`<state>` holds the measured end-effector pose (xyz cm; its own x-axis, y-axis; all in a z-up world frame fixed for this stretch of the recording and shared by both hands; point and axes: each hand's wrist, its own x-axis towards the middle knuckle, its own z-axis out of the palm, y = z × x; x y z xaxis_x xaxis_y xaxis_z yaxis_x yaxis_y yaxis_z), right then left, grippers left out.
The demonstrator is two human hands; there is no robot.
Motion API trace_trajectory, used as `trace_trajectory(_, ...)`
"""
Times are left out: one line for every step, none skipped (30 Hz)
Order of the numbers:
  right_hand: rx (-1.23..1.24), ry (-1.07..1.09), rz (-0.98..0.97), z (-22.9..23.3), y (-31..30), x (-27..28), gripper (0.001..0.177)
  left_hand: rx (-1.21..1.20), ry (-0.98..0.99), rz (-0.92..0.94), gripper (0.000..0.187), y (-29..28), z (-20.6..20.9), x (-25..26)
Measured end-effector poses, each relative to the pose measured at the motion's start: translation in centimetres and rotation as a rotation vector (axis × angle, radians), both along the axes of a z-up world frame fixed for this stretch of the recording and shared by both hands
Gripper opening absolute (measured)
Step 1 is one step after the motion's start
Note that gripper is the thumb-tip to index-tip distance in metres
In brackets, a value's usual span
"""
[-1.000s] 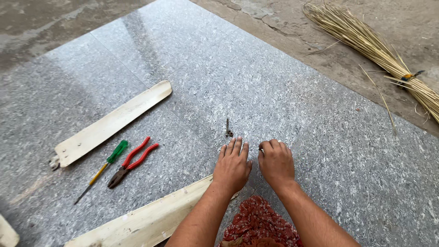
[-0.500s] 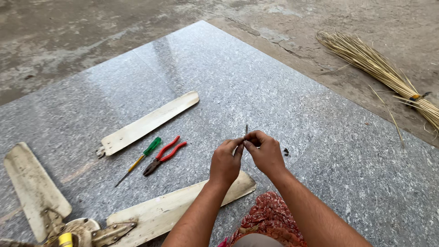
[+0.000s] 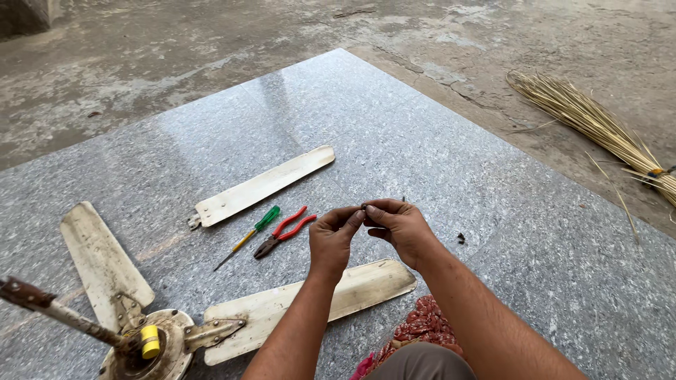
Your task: The person sits on the floor and uses a screwdriver to tighten screws on the central hub of a ceiling fan, securing one of the fan blades in place. Tools and a rag are visible nearby.
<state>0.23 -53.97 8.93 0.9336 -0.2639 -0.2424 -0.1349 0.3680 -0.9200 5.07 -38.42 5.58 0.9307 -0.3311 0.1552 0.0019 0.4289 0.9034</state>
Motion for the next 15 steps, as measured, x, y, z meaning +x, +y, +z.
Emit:
trace_trajectory(0.019, -0.012, 0.019, 0.3, 0.6, 0.1, 0.018, -0.032, 0.006, 0.0, 0.018, 0.6, 0.2, 0.0)
trace_trajectory(0.039, -0.023, 0.042, 0.6, 1.2, 0.2, 0.018, -0.063, 0.013, 0.003, 0.018, 1.2, 0.5, 0.0)
trace_trajectory(0.059, -0.034, 0.065, 0.9, 1.9, 0.3, 0.018, -0.094, 0.019, 0.007, 0.018, 1.9, 0.8, 0.0)
trace_trajectory(0.071, -0.034, 0.07, 1.2, 2.7, 0.4, 0.019, -0.097, 0.026, 0.015, 0.017, 2.6, 1.1, 0.0)
trace_trajectory(0.082, -0.034, 0.076, 1.5, 3.5, 0.6, 0.019, -0.1, 0.033, 0.024, 0.016, 3.3, 1.4, 0.1)
trace_trajectory(0.093, -0.035, 0.083, 1.8, 4.2, 0.7, 0.019, -0.104, 0.039, 0.035, 0.015, 4.1, 1.7, 0.1)
trace_trajectory(0.096, -0.04, 0.105, 2.2, 5.0, 0.8, 0.019, -0.093, 0.043, 0.049, 0.015, 4.9, 2.0, 0.1)
trace_trajectory(0.098, -0.044, 0.128, 2.5, 5.8, 0.9, 0.018, -0.085, 0.048, 0.063, 0.015, 5.8, 2.3, 0.1)
trace_trajectory(0.099, -0.047, 0.151, 2.8, 6.6, 1.1, 0.018, -0.076, 0.053, 0.078, 0.014, 6.7, 2.6, 0.1)
trace_trajectory(0.113, -0.055, 0.169, 3.1, 7.5, 1.1, 0.018, -0.095, 0.051, 0.084, 0.014, 7.5, 2.9, 0.0)
trace_trajectory(0.127, -0.061, 0.187, 3.4, 8.4, 1.2, 0.018, -0.113, 0.048, 0.091, 0.014, 8.3, 3.2, -0.1)
trace_trajectory(0.141, -0.068, 0.205, 3.6, 9.3, 1.4, 0.018, -0.131, 0.046, 0.098, 0.014, 9.2, 3.4, -0.1)
trace_trajectory(0.148, -0.074, 0.232, 3.8, 10.3, 1.5, 0.018, -0.141, 0.048, 0.101, 0.015, 10.3, 3.6, -0.2)
trace_trajectory(0.157, -0.081, 0.259, 4.0, 11.3, 1.5, 0.019, -0.149, 0.049, 0.105, 0.016, 11.3, 3.9, -0.4)
trace_trajectory(0.166, -0.087, 0.286, 4.2, 12.2, 1.6, 0.019, -0.157, 0.051, 0.109, 0.017, 12.3, 4.1, -0.5)
